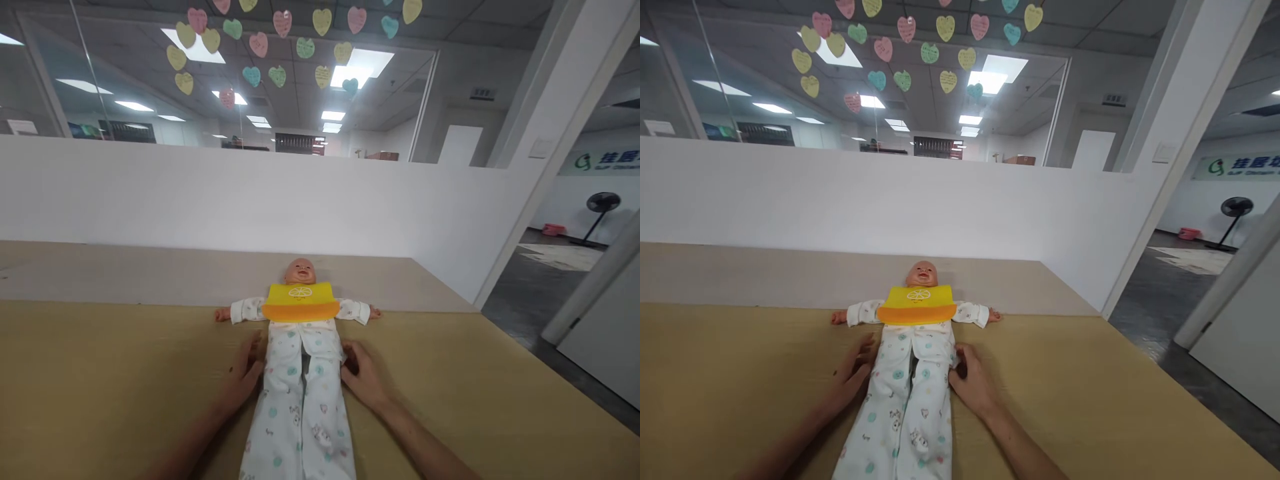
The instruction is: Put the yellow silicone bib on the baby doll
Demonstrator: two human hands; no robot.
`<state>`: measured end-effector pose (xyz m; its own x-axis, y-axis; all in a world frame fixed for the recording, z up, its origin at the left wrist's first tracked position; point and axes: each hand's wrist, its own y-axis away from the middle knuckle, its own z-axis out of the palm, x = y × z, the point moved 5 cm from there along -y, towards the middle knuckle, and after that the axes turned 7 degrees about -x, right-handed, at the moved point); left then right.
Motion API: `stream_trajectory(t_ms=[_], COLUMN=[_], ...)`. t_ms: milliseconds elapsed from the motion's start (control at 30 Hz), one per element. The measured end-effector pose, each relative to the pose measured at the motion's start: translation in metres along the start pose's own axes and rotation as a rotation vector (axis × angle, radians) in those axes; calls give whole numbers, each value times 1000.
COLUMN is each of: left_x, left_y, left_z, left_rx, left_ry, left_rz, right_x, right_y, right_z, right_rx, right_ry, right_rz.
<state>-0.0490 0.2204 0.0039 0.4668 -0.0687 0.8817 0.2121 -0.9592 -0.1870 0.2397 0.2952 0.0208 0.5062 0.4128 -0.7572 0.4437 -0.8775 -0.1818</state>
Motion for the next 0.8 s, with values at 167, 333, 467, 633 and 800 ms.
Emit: stream_trajectory(t_ms=[167,333,467,633,800], left_x=[30,61,61,54,59], left_y=[17,22,24,21,21], left_z=[0,7,11,13,10], left_rx=[-85,-32,-50,-54,22], left_ry=[-365,-770,-810,-815,-834], left_rz=[68,-97,-115,-99,-111], right_x=[-19,-42,-46,-37,-30], right_y=[11,12,7,2,1], right_z=[6,8,10,11,9], right_rx=[-42,-36,23,72,121], right_ry=[161,467,436,267,239], right_rz=[11,94,188,192,204])
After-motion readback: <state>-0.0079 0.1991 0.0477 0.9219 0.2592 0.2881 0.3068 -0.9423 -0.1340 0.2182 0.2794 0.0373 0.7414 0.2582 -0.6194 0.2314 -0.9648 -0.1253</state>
